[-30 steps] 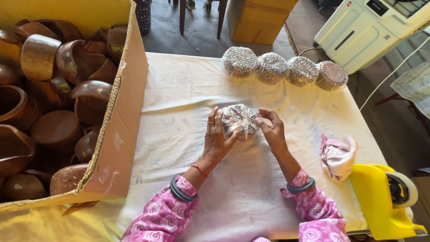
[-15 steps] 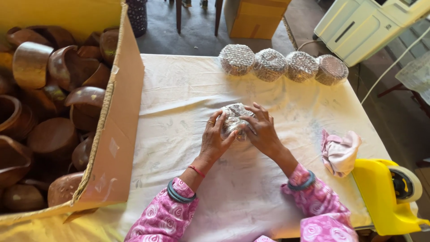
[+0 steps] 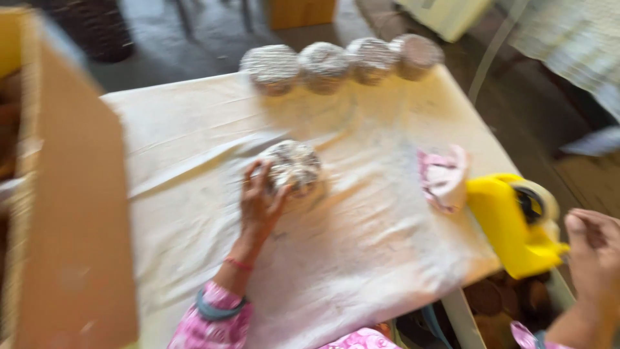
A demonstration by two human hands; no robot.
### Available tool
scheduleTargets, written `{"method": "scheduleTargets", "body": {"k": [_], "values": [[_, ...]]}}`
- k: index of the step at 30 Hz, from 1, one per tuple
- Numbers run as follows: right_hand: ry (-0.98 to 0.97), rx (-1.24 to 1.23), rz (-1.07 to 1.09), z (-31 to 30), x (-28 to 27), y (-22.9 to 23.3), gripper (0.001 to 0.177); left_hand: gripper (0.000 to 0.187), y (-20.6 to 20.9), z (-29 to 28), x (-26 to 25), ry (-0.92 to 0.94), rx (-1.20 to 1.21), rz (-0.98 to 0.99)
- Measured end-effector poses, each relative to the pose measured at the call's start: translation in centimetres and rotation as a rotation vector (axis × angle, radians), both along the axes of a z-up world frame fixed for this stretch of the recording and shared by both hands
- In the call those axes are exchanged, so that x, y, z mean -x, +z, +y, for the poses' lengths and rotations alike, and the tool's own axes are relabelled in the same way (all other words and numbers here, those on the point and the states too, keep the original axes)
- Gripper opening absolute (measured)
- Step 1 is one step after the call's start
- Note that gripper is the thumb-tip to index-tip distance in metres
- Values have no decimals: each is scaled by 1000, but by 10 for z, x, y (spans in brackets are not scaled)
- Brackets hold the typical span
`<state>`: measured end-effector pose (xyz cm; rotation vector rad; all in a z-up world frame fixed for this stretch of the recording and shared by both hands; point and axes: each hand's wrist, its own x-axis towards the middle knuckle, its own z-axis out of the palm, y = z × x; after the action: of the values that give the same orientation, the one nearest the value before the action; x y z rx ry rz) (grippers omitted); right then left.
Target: The person wraps wooden bowls in plastic wrap and bubble wrap at a table.
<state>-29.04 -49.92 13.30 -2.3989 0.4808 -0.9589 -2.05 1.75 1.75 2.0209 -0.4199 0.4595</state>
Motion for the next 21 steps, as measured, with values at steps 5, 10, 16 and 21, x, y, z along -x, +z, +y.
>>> {"method": "scheduleTargets", "body": {"k": [5, 10, 16, 21], "values": [[-264, 66, 96, -27, 41, -7, 13, 58, 3, -2, 0, -71, -24, 0], [-219, -169, 107, -11, 25, -2, 19, 59, 16, 5, 5, -58, -42, 28], [-311, -280, 327, -17, 26, -1, 28, 60, 13, 6, 6, -45, -106, 11], [-179, -368, 281, -21, 34, -1, 29, 61, 11, 7, 5, -43, -109, 23]]}}
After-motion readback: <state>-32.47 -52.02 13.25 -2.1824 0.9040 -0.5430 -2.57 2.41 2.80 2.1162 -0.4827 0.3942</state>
